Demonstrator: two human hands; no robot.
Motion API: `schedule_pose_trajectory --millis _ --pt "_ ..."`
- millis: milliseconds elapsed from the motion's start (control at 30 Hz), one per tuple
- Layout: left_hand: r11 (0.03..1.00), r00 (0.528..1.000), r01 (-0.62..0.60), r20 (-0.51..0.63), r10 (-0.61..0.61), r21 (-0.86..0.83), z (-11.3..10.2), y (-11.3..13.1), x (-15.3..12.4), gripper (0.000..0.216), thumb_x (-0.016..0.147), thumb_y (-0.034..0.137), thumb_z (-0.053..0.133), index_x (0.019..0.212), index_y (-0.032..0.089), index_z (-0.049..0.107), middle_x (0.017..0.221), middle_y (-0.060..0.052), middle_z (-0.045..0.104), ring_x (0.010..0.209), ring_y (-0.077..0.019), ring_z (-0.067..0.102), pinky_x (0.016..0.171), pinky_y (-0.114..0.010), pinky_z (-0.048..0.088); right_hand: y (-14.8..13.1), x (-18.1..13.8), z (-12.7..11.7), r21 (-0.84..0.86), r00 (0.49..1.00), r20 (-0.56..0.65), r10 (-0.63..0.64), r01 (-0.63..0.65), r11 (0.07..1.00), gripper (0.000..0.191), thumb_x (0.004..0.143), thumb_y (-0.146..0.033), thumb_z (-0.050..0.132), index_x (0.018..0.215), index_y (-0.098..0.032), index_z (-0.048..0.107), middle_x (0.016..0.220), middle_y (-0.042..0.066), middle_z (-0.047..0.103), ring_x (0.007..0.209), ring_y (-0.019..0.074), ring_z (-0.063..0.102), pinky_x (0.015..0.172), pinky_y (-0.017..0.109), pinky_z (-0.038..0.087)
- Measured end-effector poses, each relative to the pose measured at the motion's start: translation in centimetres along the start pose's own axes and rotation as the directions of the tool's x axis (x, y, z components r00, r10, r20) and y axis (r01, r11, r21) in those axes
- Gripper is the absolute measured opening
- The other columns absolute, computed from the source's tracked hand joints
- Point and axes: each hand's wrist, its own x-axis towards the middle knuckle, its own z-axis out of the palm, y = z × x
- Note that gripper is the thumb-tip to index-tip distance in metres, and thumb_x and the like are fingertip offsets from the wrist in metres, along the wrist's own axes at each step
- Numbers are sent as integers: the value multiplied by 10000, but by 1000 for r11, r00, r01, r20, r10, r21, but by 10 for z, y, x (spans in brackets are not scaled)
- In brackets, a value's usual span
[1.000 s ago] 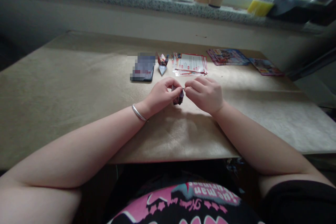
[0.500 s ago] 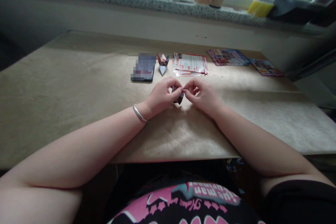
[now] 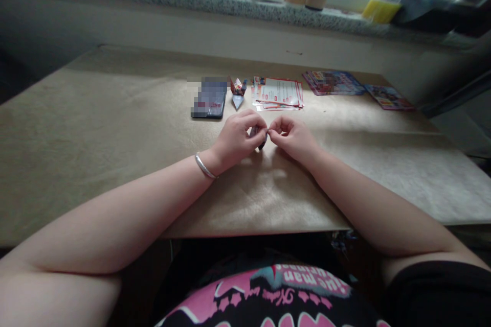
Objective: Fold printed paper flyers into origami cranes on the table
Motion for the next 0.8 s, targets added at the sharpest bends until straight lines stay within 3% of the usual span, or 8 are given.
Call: schedule_pose_trajectory --millis 300,433,567,800 --pt "986 992 126 31 -124 -110 -1 -2 0 142 879 271 593 792 173 647 810 -41 640 769 -156 605 704 -285 494 4 3 -6 74 999 31 25 -28 997 155 680 -352 619 727 -211 575 652 -24 584 604 112 494 578 263 398" --pt "978 988 153 49 -147 -141 -1 -3 0 148 885 279 601 792 174 646 789 -36 653 747 -151 616 699 -284 500 6 2 -8 18 1000 8 -6 6 1000 190 729 -391 632 738 -219 552 665 -27 568 617 116 488 580 263 403" --pt "987 991 124 56 -118 -107 -1 -3 0 172 893 301 598 793 169 646 793 -38 651 771 -154 611 695 -273 481 5 0 -5 -39 999 16 -46 47 998 247 752 -421 680 731 -215 545 677 -25 566 629 113 492 590 265 400" --pt "995 998 62 37 -60 -74 0 0 1 150 870 264 585 780 157 639 825 -46 622 798 -156 587 676 -255 473 1 0 -1 24 999 38 -25 24 999 244 738 -398 672 693 -209 526 639 -34 537 604 103 463 574 259 366"
